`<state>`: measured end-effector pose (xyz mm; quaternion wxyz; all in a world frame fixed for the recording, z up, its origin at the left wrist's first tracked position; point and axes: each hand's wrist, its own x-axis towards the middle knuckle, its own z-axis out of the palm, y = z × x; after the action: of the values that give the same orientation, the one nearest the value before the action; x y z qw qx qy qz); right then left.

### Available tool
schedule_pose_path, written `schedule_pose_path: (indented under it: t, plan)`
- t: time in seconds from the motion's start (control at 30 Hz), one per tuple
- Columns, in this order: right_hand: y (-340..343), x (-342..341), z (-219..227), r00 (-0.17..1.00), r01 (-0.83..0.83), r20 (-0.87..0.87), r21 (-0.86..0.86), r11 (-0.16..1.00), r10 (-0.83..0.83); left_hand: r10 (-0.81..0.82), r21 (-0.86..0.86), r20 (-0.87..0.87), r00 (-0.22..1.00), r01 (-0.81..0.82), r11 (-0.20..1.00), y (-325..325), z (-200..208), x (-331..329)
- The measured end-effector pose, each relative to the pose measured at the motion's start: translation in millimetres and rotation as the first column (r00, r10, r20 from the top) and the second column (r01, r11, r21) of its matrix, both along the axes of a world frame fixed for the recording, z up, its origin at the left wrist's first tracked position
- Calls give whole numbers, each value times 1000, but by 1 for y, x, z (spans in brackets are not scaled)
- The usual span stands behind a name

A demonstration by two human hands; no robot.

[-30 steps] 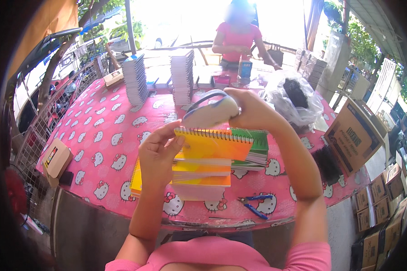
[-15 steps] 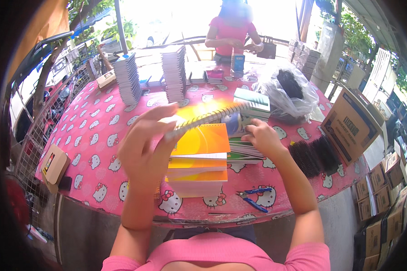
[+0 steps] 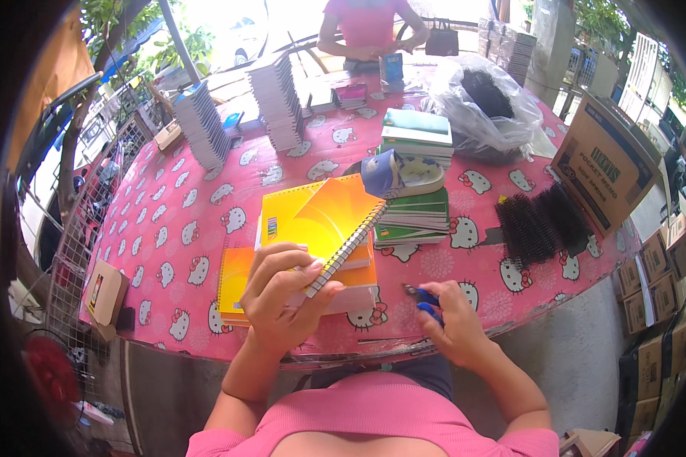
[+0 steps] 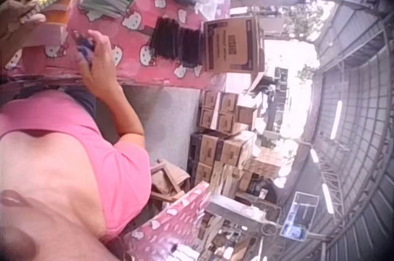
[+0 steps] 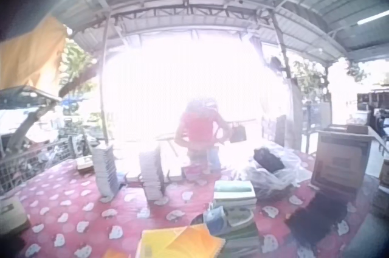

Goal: The person trims the excess spiral binding on small yellow notebooks using pliers and then stacks the notebooks on a table.

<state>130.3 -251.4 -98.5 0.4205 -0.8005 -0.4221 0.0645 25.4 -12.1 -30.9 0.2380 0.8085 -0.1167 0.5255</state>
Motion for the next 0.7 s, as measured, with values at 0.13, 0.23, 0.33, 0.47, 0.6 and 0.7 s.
schedule_pose_path:
  t: [0.13,0.23,0.33,0.47,0.6,0.7]
  plan:
    - [20,-20,63,964,-200,216,209,957,154,44,-80,-30,999,-46,996,-9,-1,-1]
    - [26,-25,79,895,-169,437,154,973,86,37,68,-27,999,-35,997,-8,0,-1]
    - [32,-27,85,838,-115,545,118,986,33,36,38,12,999,-37,999,-8,-5,1]
    - [37,-29,82,851,-94,525,145,985,4,45,18,10,999,-45,999,-9,-7,1]
    - [36,-32,77,872,-71,490,170,983,-22,69,60,12,998,-69,996,-14,-5,1]
    - [35,-32,77,856,-52,515,192,980,-55,69,54,14,998,-70,996,-15,-2,2]
